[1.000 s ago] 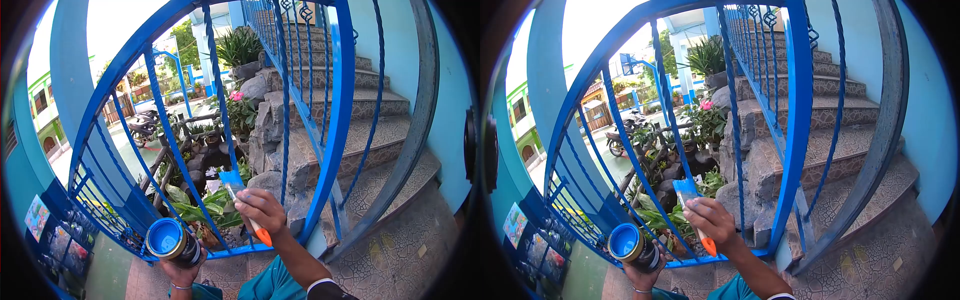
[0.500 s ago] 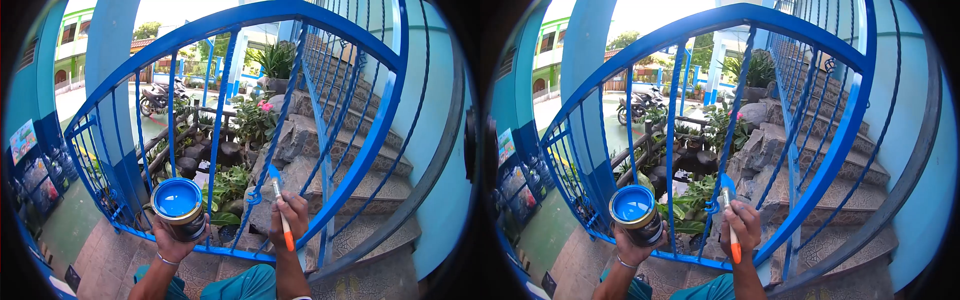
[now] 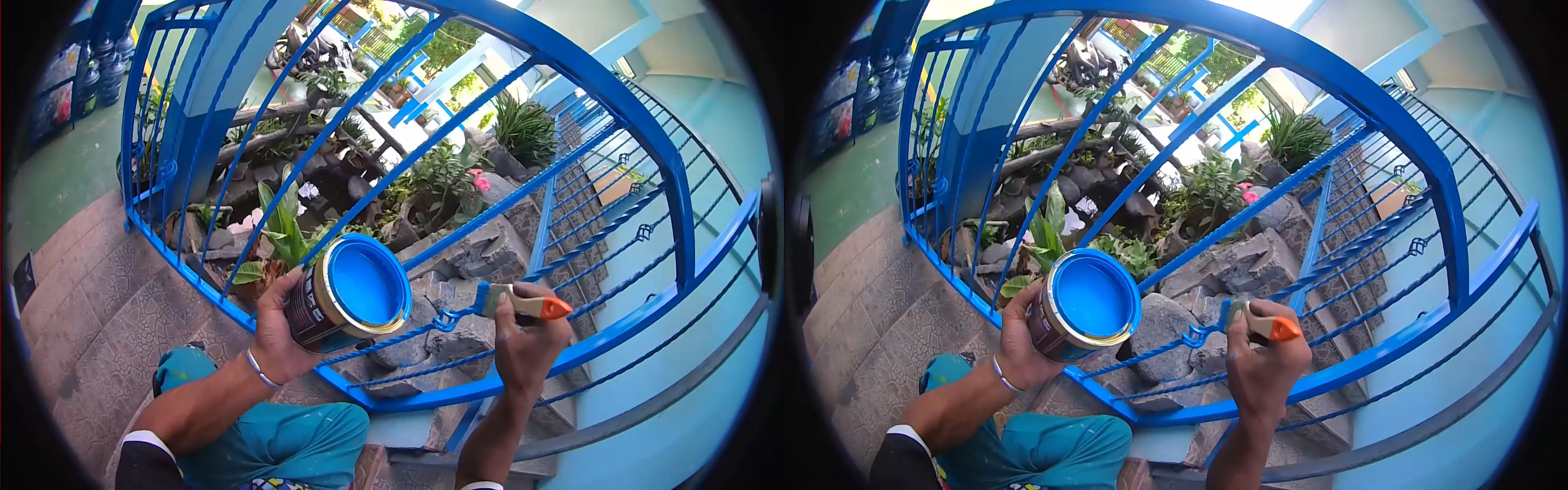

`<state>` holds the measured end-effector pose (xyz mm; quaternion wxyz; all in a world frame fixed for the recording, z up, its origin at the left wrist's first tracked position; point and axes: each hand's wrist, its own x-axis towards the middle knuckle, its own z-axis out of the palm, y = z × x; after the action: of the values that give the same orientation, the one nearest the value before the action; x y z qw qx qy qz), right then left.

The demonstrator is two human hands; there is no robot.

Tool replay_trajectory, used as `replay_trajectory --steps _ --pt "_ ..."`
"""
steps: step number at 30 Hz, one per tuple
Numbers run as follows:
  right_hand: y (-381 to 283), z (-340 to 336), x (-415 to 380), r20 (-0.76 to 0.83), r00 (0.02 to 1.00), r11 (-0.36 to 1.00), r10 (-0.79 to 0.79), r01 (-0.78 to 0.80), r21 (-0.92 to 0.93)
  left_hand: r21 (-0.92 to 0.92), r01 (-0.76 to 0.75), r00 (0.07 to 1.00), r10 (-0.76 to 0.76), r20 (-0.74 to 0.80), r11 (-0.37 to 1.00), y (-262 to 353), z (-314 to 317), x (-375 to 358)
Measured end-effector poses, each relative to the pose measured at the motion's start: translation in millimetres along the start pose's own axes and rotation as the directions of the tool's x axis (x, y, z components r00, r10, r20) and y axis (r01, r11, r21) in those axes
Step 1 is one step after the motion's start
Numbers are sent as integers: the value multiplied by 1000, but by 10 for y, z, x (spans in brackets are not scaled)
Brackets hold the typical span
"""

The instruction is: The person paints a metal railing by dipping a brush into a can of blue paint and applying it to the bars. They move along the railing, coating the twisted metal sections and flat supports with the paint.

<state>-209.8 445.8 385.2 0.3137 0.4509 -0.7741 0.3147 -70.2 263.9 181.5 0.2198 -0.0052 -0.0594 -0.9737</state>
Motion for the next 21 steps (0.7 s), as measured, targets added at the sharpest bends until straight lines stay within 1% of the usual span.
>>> replay_trajectory --steps 1,3,4,5,7,8,11,13,15,16,19,20,21 --pt "-62 76 103 71 997 996 -42 47 -78 -9 -3 1000 3 -21 1000 11 2 -17" --pt "-133 244 289 209 972 963 -110 156 -219 -96 -13 1000 11 -19 995 41 7 -39" --pt "-87 353 338 250 957 954 -145 203 -222 -141 -12 1000 10 -18 990 70 67 -78" --pt "-66 406 357 304 945 941 -123 209 -267 -185 -13 1000 11 -16 983 84 93 -106" --pt "-45 496 389 405 911 912 -75 227 -343 -205 -36 999 28 -39 978 81 46 -114" --pt "-28 504 395 420 906 887 -57 240 -396 -220 -35 999 28 -36 975 85 36 -128" --pt "-40 330 512 387 920 828 -54 258 -498 -241 -48 998 35 -61 969 85 -8 -135" --pt "-121 187 594 344 939 855 -19 193 -481 -234 -56 995 37 -88 971 69 -30 -126" --pt "-171 95 612 278 960 881 38 99 -463 -257 -42 998 26 -64 965 70 9 -141" --pt "-239 94 581 251 968 882 0 118 -457 -257 -48 997 33 -65 965 58 14 -137" --pt "-292 223 446 290 949 941 -128 208 -266 -254 -53 997 38 -64 966 50 35 -156" --pt "-218 257 441 377 917 941 -128 233 -247 -253 -50 998 36 -61 966 47 44 -162" --pt "-159 276 454 432 894 921 -122 264 -287 -248 -50 997 35 -62 967 40 40 -158"
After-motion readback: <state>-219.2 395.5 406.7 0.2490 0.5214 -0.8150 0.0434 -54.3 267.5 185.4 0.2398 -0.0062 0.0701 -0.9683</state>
